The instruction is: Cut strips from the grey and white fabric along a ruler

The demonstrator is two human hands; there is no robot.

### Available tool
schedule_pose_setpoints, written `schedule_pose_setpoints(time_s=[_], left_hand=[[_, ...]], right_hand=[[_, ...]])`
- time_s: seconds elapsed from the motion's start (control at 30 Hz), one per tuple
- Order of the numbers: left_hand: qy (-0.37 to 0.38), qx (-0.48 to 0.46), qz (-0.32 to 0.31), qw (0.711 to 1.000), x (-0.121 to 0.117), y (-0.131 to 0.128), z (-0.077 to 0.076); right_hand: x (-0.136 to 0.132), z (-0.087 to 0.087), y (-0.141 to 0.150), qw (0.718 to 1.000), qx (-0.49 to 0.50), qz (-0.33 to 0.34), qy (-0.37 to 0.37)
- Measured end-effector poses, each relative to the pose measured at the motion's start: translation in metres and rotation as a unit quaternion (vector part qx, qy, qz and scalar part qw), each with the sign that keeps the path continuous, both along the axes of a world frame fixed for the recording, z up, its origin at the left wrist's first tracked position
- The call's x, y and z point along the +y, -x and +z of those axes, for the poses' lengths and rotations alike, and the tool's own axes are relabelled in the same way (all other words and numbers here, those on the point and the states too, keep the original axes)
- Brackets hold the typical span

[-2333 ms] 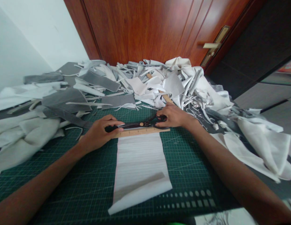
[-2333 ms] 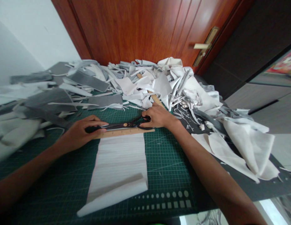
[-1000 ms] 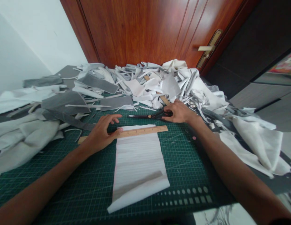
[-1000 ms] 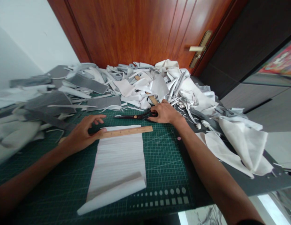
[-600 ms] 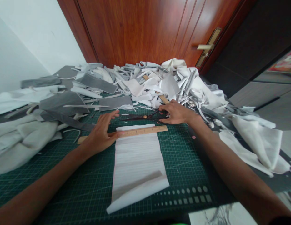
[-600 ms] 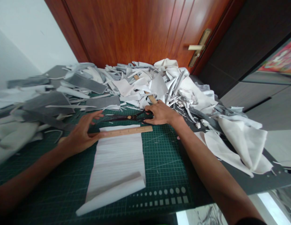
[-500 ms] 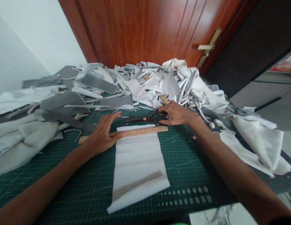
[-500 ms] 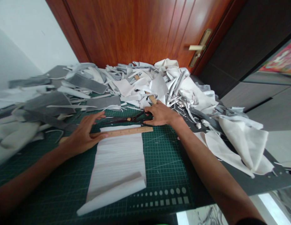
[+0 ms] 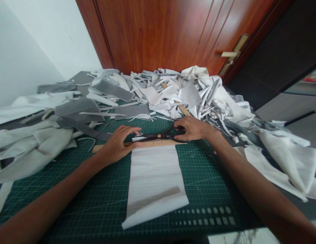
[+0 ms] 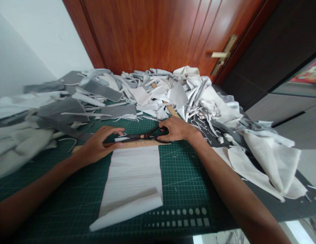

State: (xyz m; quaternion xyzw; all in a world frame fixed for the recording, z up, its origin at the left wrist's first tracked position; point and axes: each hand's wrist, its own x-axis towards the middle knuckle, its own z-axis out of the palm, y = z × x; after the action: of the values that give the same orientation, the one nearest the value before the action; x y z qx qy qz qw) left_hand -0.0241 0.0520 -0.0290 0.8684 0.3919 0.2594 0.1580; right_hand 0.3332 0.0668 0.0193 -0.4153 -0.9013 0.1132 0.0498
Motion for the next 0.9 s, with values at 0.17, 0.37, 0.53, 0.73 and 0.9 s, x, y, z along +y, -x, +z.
schedule_pose_setpoints(time_s=[0.17, 0.37, 0.53, 0.73, 0.9], left_hand=[[-0.012, -0.004, 0.003, 1.0, 0.0017, -0.0007, -0.0013], [-0.011, 0.007, 0.013, 1.0, 0.0037, -0.0014, -0.0029], [0.002, -0.005, 0.019, 1.0, 0.004, -0.0017, -0.0022], [0.017, -0.007, 0.021, 1.0, 0.0025, -0.0034, 0.0021], [0.025, -0.003, 0.033, 0.999, 0.0016, -0.0059, 0.0046]], right_hand=[[0.0008, -0.0025, 0.0016, 1.0, -0.009, -0.002, -0.017], [0.0012, -0.0035, 0.0041, 0.999, -0.027, 0.001, -0.028], [0.0008, -0.0025, 0.0056, 1.0, -0.017, 0.001, -0.019], [0.0028, -0.0037, 0.0049, 1.0, -0.02, 0.006, -0.014], [0.0031, -0.0044, 0.0032, 1.0, -0.009, 0.018, -0.015]])
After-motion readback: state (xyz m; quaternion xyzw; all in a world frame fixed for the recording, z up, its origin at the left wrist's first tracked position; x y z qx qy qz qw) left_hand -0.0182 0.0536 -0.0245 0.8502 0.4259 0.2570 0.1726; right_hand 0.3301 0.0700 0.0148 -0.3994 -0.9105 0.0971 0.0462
